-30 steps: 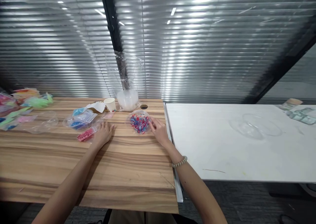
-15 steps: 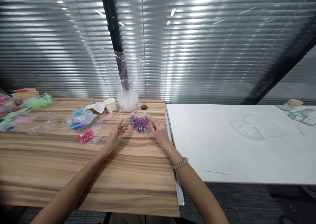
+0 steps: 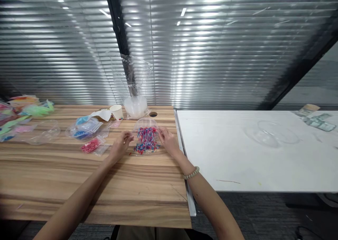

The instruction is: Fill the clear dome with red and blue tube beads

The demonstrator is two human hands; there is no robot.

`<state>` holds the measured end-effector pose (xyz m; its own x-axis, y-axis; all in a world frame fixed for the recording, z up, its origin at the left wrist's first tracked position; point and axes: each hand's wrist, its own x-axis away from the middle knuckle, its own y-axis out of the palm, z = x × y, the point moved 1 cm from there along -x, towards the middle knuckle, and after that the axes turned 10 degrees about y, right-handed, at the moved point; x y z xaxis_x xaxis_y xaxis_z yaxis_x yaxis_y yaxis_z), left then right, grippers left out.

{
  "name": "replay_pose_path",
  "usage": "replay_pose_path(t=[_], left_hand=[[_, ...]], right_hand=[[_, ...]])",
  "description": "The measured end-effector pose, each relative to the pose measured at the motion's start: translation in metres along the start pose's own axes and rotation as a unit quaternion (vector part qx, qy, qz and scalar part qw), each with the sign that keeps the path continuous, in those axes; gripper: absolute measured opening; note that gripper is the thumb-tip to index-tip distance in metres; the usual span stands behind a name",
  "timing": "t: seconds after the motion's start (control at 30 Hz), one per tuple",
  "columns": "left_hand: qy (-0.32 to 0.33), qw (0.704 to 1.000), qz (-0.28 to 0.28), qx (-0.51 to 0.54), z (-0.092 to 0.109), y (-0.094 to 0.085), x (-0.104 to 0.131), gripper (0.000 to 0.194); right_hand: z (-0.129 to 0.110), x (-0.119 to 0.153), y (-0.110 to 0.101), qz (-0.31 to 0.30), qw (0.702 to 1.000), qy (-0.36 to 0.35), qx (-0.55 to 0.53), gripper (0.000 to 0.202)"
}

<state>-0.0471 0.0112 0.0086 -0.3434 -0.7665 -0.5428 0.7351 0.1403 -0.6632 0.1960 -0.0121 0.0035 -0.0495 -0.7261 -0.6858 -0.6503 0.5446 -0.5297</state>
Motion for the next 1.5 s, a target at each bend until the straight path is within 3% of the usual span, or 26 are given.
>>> replay_pose_path(t=[0.23, 0.5, 0.83, 1.03, 1.17, 1.3, 1.43, 1.5], left_hand=[[0.1, 0.986, 0.058, -0.123, 0.002, -0.008, 0.001, 0.018], [0.189, 0.962, 0.1, -0.169, 0.004, -0.011, 0.0, 0.02], [0.241, 0.947, 0.121, -0.176, 0.02, -0.019, -0.001, 0.01], [0.226, 0.958, 0.112, -0.137, 0.019, -0.017, 0.001, 0.01], [0.172, 0.98, 0.051, -0.081, 0.017, -0.018, -0.004, 0.027], [0.102, 0.989, -0.104, -0.02, 0.012, -0.029, -0.009, 0.075], [0.088, 0.938, -0.335, -0.015, 0.006, -0.036, -0.002, 0.117], [0.105, 0.906, -0.409, -0.026, 0.007, -0.034, 0.005, 0.133]], right_hand=[[-0.002, 0.002, 0.0, 0.012, 0.999, -0.029, 0.038, 0.02], [0.002, 0.003, 0.004, 0.015, 0.998, -0.046, 0.034, 0.018], [0.004, 0.004, 0.004, 0.046, 0.994, -0.089, 0.046, 0.018], [0.002, 0.003, 0.001, 0.096, 0.99, -0.095, 0.035, 0.011], [0.001, -0.001, -0.004, 0.092, 0.996, 0.016, -0.01, 0.008], [0.002, -0.008, -0.011, 0.064, 0.976, 0.175, -0.116, 0.01], [0.009, -0.015, -0.015, 0.064, 0.92, 0.291, -0.254, 0.013], [0.016, -0.018, -0.015, 0.072, 0.886, 0.341, -0.306, 0.019]])
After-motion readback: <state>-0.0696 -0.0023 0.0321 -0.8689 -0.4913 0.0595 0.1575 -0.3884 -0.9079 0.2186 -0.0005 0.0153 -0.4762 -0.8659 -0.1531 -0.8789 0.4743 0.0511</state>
